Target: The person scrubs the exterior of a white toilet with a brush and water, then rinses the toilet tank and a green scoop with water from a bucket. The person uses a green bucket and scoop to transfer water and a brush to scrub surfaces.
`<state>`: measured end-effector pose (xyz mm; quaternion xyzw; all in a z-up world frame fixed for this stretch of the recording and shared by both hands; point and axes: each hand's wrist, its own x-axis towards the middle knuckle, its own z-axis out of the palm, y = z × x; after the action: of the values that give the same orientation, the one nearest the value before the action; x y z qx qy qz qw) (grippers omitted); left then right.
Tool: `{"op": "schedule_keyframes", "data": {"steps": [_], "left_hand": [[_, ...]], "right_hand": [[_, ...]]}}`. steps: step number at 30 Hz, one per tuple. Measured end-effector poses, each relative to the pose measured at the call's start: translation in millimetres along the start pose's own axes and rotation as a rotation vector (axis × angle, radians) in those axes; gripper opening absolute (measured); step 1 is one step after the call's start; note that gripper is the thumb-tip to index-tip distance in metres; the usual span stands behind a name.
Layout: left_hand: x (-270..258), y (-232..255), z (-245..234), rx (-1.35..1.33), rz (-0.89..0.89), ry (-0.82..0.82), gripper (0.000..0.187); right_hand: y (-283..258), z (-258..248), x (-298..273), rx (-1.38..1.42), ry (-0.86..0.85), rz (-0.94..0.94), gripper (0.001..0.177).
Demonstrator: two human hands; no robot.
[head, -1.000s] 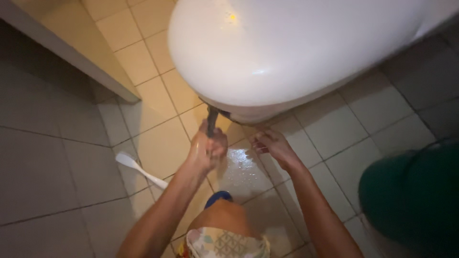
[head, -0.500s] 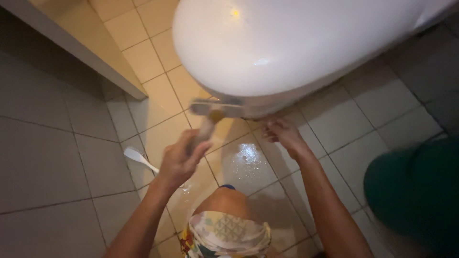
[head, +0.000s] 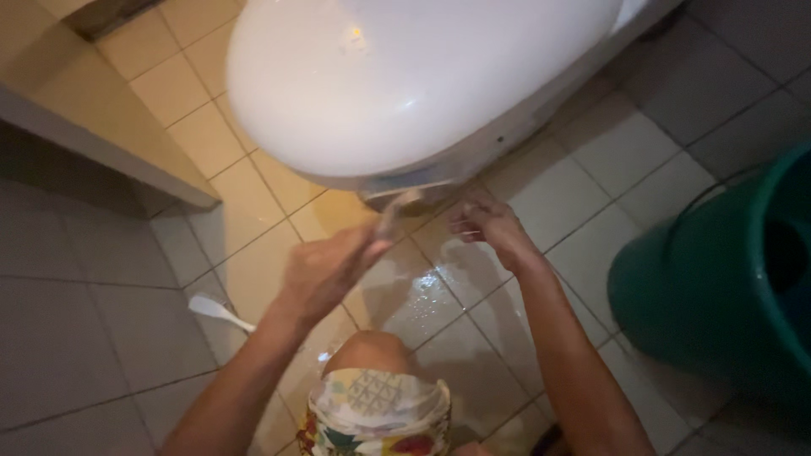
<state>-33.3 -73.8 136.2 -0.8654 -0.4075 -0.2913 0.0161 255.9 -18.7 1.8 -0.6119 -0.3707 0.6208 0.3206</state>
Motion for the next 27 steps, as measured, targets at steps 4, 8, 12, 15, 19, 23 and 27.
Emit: {"op": "schedule_keyframes", "data": {"steps": [4, 8, 12, 15, 19, 23, 27], "left_hand": [[-1, -1, 16, 0.024, 0.031, -0.020, 0.052], [63, 32, 77, 0.001, -0.027, -0.184, 0.050], [139, 75, 100, 0.059, -0.009, -0.107, 0.042], [149, 85, 71, 0.021, 0.028, -0.115, 0.044], [112, 73, 27, 0.096, -0.108, -0.382, 0.046], [119, 70, 39, 0.091, -0.055, -0.406, 0.052], [202, 94, 91, 0.097, 0.093, -0.126, 0.044]], "right_hand": [[-6, -11, -6, 0.053, 0.025, -0.046, 0.046], [-16, -10, -10, 0.080, 0.030, -0.069, 0.041], [-23, -14, -15, 0.067, 0.075, -0.075, 0.036], [-27, -22, -19, 0.125, 0.103, -0.037, 0.035], [-31, -45, -18, 0.187, 0.076, -0.123, 0.035], [-32, -55, -15, 0.248, 0.088, -0.202, 0.039], [-42, -61, -6, 0.339, 0.096, -0.335, 0.046]]}}
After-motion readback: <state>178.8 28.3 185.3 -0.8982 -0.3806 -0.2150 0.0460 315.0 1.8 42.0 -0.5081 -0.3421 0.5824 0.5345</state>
